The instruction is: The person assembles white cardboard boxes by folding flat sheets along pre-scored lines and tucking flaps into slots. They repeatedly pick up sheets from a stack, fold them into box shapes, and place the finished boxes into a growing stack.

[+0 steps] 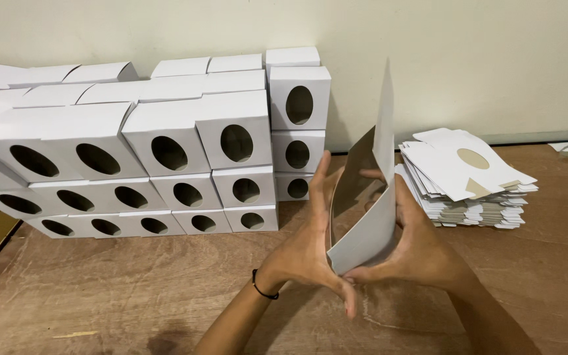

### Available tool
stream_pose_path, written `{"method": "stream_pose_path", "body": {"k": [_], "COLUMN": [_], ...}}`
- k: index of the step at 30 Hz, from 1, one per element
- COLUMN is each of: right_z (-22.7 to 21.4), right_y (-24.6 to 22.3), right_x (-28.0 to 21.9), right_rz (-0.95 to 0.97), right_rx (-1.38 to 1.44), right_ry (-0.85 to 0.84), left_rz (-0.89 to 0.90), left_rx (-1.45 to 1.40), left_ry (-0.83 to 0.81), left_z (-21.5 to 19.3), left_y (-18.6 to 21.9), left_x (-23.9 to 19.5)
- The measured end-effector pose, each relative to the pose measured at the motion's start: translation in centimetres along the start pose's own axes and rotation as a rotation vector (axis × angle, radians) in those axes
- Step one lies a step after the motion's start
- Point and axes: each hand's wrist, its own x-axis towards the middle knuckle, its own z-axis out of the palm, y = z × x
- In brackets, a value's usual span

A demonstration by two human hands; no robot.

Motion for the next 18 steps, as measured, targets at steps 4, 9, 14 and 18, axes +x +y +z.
{"method": "stream_pose_path", "body": {"k": [4,9,14,18], "right_z": [-0.5,-0.5,-2.5,-5.9], "right_y": [1.7,-0.7,-0.1,5.6], "right_x": [0.0,0.7,1.4,1.0], "right_rz": [-0.068,0.104,0.201,-0.067], "right_rx": [0.023,-0.082,-0.100,-0.145], "right_ry": [0.036,0.542,0.460,0.270], "left_rz": [-0.055,-0.522,-0.429,-0.523], "left_rx": [-0.051,-0.187,-0.060,0.078], "left_ry": [0.199,0.773,0.702,0.753], "left_z": [-0.3,-2.2,-1.5,-1.1], "left_y": [-0.6,0.0,-1.8,-2.8], "left_x": [0.4,1.0,0.2,-0.6]}}
